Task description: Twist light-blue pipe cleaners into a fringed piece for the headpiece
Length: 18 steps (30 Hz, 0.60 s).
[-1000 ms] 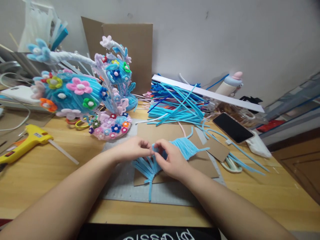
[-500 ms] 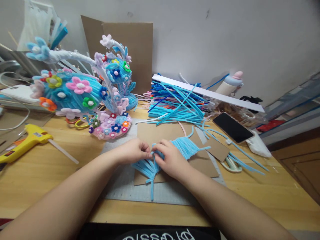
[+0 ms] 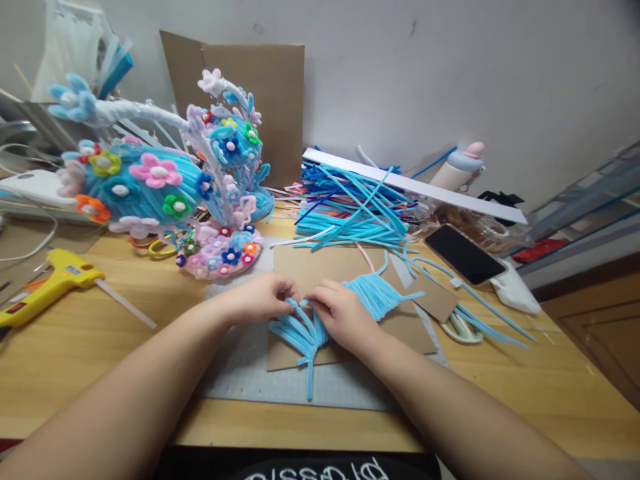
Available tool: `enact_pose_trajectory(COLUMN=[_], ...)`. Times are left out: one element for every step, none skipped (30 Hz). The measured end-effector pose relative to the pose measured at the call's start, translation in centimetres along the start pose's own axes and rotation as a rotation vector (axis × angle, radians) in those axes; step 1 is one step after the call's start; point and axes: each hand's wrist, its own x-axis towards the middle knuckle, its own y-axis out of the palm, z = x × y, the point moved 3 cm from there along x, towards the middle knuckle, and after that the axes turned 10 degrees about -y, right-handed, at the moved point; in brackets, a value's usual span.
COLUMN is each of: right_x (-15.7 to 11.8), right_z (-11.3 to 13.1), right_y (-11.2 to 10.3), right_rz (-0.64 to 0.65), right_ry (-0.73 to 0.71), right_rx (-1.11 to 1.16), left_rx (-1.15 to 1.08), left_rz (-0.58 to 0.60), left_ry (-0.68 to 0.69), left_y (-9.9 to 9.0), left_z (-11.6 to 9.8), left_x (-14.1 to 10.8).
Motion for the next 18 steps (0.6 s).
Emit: enact_pose_trajectory(right_x=[0.0,-0.1,-0.1,-0.1,-0.1,-0.1,0.0,0.0,0.0,0.0,0.0,0.0,0.0,0.0,0.0,0.0,0.0,0.0], right_z=[0.0,0.0,0.0,0.1,0.1,0.3,0.4,0.4,0.5,0.5,0.5,0.5,0.4,0.4,0.4,0.4,0.4,0.4], right_y=[0.0,0.0,0.0,0.0,-0.1,-0.1,-0.1,-0.1,-0.1,-0.2,-0.2,-0.2,-0.2,-0.2,-0.1,-0.1,0.0,0.0], right_rz=[-0.004,-0.006,-0.004,-0.001,0.003,0.009,0.014,0.015,0.013,0.003,-0.013,-0.032,-0.049,-0.062,-0.069,-0.071,-0.068,-0.066], right_ry=[0.002,0.002,0.000,-0.003,-0.012,-0.023,-0.035,-0.043,-0.045,-0.037,-0.021,0.003,0.026,0.045,0.058,0.066,0.069,0.070], right_rx=[0.003,0.006,0.012,0.020,0.031,0.046,0.062,0.078,0.092,0.102,0.110,0.115,0.119,0.121,0.124,0.126,0.128,0.129], left_rx=[-0.001,-0.011,-0.025,-0.039,-0.049,-0.059,-0.069,-0.080,-0.085,-0.081,-0.067,-0.044,-0.019,-0.003,-0.001,-0.011,-0.021,-0.024], left_rz=[-0.009,-0.014,-0.014,-0.013,-0.015,-0.021,-0.035,-0.057,-0.085,-0.114,-0.136,-0.147,-0.144,-0.124,-0.091,-0.055,-0.026,-0.009], left_ry=[-0.003,-0.004,-0.004,-0.004,-0.007,-0.012,-0.016,-0.019,-0.025,-0.040,-0.063,-0.088,-0.108,-0.117,-0.111,-0.096,-0.081,-0.072], left_y=[-0.1,-0.1,-0.1,-0.1,0.0,0.0,0.1,0.1,0.1,0.0,0.0,0.0,0.0,0.1,0.2,0.3,0.3,0.4], left_z=[0.1,0.1,0.0,0.0,-0.1,-0.1,-0.2,-0.3,-0.4,-0.4,-0.5,-0.5,-0.5,-0.6,-0.7,-0.8,-0.9,-1.0], left_x=[0.0,0.0,0.0,0.0,0.0,0.0,0.1,0.2,0.2,0.2,0.2,0.1,0.0,0.0,-0.1,-0.2,-0.3,-0.4])
